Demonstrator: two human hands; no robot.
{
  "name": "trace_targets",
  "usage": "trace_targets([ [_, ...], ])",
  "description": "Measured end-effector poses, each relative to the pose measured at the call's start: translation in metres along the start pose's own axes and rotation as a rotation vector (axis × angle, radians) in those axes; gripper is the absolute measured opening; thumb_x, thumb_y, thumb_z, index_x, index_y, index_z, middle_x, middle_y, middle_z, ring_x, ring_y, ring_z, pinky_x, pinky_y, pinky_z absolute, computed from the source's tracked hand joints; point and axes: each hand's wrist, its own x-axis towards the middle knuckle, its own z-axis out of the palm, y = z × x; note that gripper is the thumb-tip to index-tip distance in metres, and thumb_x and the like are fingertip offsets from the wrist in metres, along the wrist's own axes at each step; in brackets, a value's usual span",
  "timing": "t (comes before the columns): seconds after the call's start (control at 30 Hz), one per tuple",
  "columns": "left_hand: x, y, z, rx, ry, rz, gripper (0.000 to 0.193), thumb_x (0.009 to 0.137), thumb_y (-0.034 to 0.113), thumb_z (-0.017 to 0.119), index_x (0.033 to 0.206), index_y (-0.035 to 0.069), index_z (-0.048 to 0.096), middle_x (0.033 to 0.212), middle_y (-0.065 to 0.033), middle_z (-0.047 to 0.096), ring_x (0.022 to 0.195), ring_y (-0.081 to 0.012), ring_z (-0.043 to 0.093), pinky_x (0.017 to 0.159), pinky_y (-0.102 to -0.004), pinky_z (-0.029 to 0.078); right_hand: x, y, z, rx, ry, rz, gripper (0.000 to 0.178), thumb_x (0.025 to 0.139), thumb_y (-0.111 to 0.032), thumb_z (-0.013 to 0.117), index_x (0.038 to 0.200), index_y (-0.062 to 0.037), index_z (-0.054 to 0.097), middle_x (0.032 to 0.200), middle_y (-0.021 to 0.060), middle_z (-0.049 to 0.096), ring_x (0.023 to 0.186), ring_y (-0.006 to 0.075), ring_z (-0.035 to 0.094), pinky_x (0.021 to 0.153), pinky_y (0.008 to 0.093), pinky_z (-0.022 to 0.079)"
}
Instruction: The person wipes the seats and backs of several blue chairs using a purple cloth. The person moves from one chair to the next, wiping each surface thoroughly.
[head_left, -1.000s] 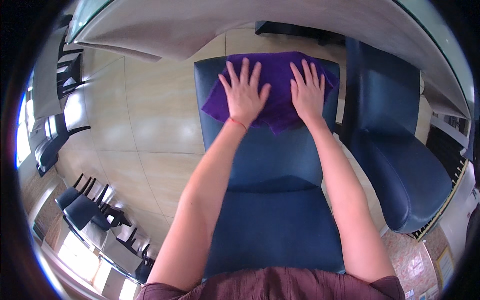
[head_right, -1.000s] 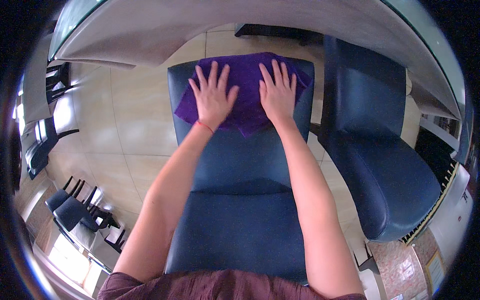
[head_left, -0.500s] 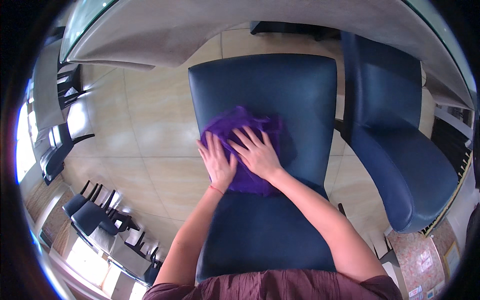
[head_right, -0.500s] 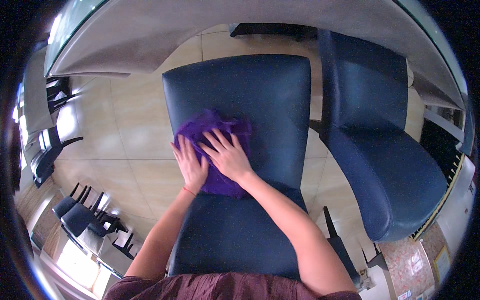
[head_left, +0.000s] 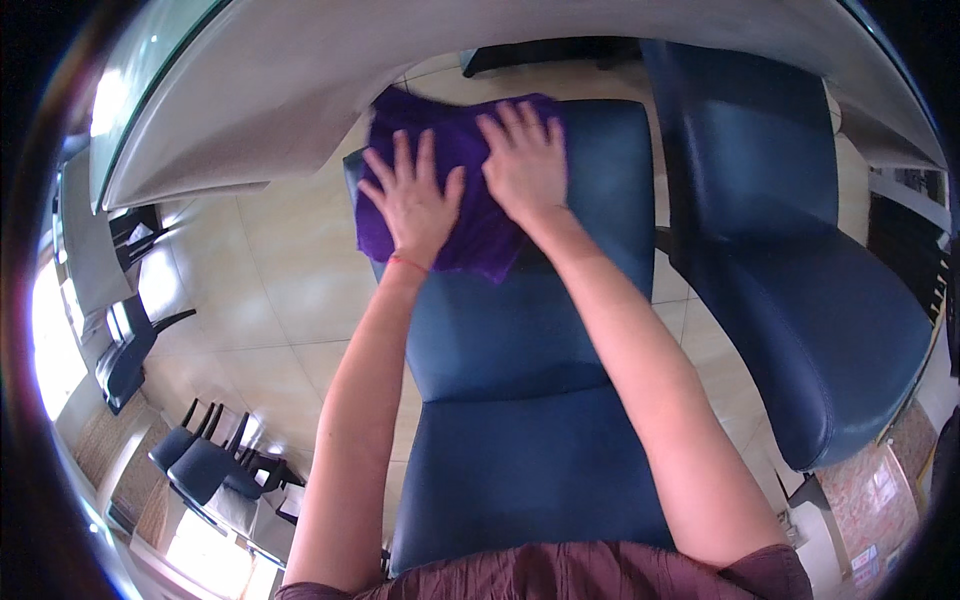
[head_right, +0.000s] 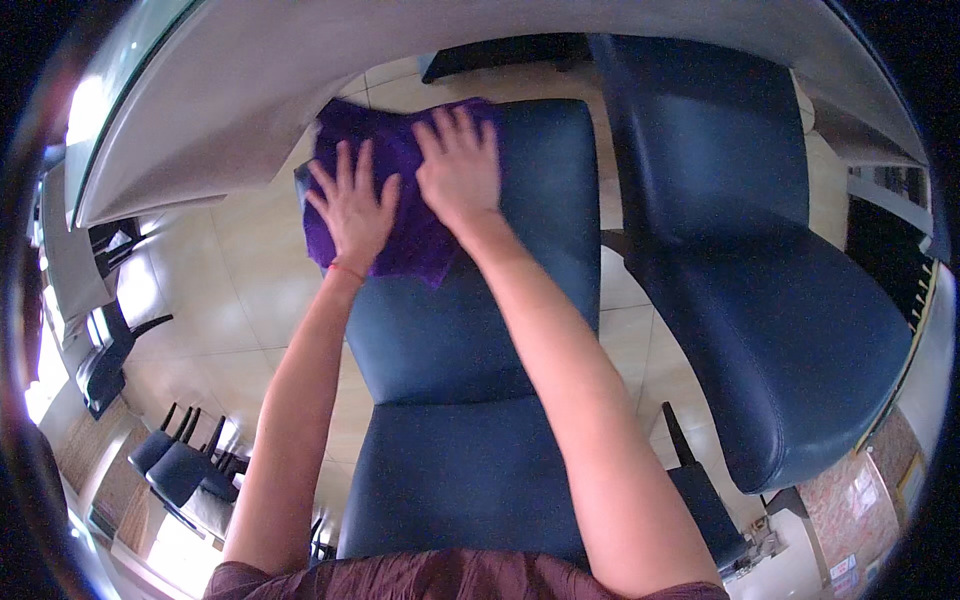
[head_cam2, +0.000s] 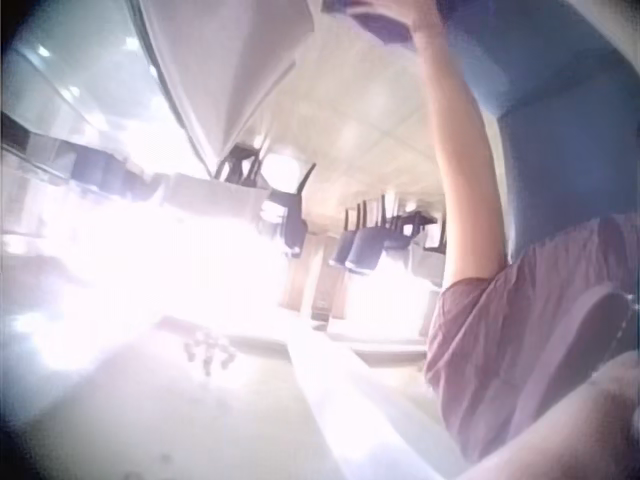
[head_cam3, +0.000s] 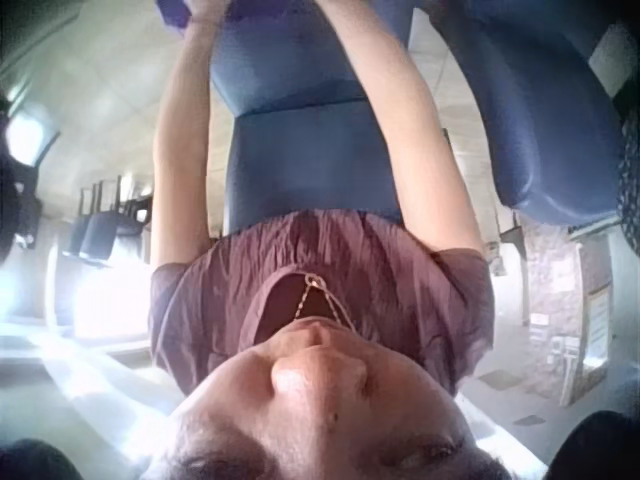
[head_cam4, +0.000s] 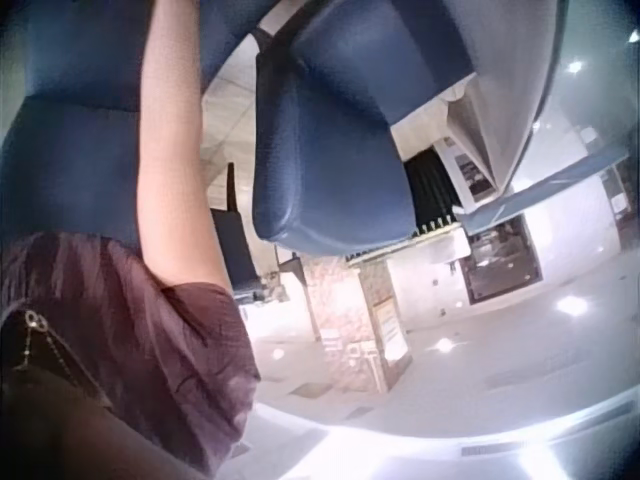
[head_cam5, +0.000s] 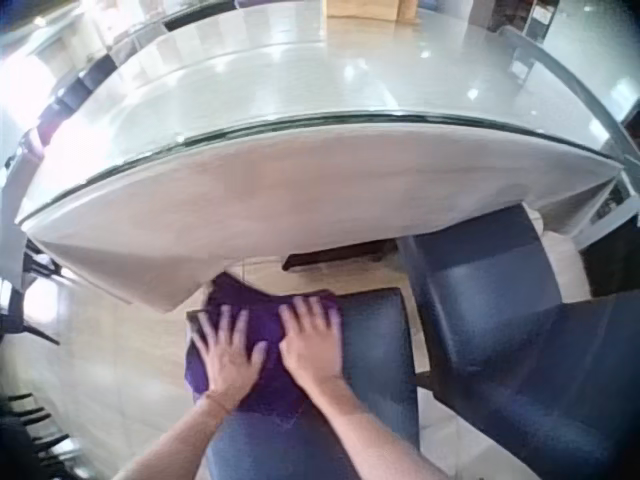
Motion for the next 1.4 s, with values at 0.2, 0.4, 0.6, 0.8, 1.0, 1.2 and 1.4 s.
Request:
trace_targets([
  [0.2,-0.004,0.128,-0.010,-0.145,-0.040,0.235,0.070,0.092,0.051,0.059,0.153,0.020,0.043,0.162,-0.0154,0.030,0.149,-0.0523,0.018,0.111,-0.0765,0.018,-0.043,0.105,-0.046,-0.074,0.137,0.234,0.052,0.095,-0.024,0.054,0.147,-0.0207,0.051,0.156,0.0165,0.041,0.144,0.0453,0.035,0.112,0.0654,0.034],
  [0.4,-0.114,0.162,-0.029,-0.286,-0.311,0.431,0.074,0.087,0.045,0.066,0.153,0.022,0.043,0.166,-0.0130,0.023,0.150,-0.0498,0.015,0.114,-0.0759,0.014,-0.183,0.105,-0.071,0.312,-0.059,0.371,0.061,0.101,-0.021,0.048,0.157,-0.0094,0.029,0.156,0.0308,0.030,0.139,0.0502,0.039,0.111,0.0504,0.041],
  [0.6,-0.239,0.143,-0.046,-0.289,-0.548,0.572,0.070,0.089,0.051,0.065,0.149,0.018,0.049,0.164,-0.0103,0.028,0.147,-0.0479,0.023,0.114,-0.0733,0.018,-0.293,0.100,-0.088,0.576,-0.221,0.559,0.061,0.107,-0.035,0.040,0.157,-0.0025,0.025,0.156,0.0315,0.030,0.141,0.0479,0.037,0.115,0.0486,0.036],
  [0.8,-0.148,0.167,-0.035,-0.196,-0.381,0.454,0.068,0.087,0.049,0.066,0.141,0.009,0.056,0.164,-0.0169,0.025,0.149,-0.0579,0.009,0.111,-0.0791,0.010,-0.190,0.123,-0.055,0.844,-0.055,0.695,0.065,0.107,-0.042,0.038,0.156,-0.0014,0.029,0.158,0.0240,0.036,0.147,0.0381,0.033,0.120,0.0411,0.027],
  [1.0,-0.027,0.205,-0.005,-0.086,-0.118,0.464,0.064,0.092,0.050,0.060,0.148,0.019,0.050,0.166,-0.0102,0.024,0.150,-0.0535,0.011,0.111,-0.0782,0.014,-0.114,0.163,-0.030,1.328,-0.131,0.848,0.064,0.110,-0.042,0.033,0.155,0.0046,0.032,0.161,0.0173,0.034,0.150,0.0246,0.031,0.123,0.0310,0.020],
  [1.2,-0.077,0.246,-0.003,-0.058,-0.257,0.675,0.066,0.091,0.046,0.058,0.145,0.008,0.052,0.163,-0.0086,0.030,0.151,-0.0498,0.012,0.118,-0.0693,0.013,-0.207,0.198,0.007,1.267,-0.166,0.745,0.063,0.110,-0.042,0.032,0.154,0.0034,0.033,0.161,0.0173,0.034,0.149,0.0249,0.032,0.123,0.0322,0.022],
  [1.4,-0.175,0.243,-0.022,-0.003,-0.415,0.808,0.059,0.089,0.040,0.062,0.138,0.007,0.060,0.152,-0.0090,0.045,0.151,-0.0432,0.020,0.120,-0.0612,0.019,-0.312,0.172,-0.068,1.484,-0.373,1.024,0.062,0.110,-0.042,0.032,0.156,-0.0007,0.032,0.160,0.0177,0.036,0.148,0.0262,0.033,0.123,0.0334,0.023],
])
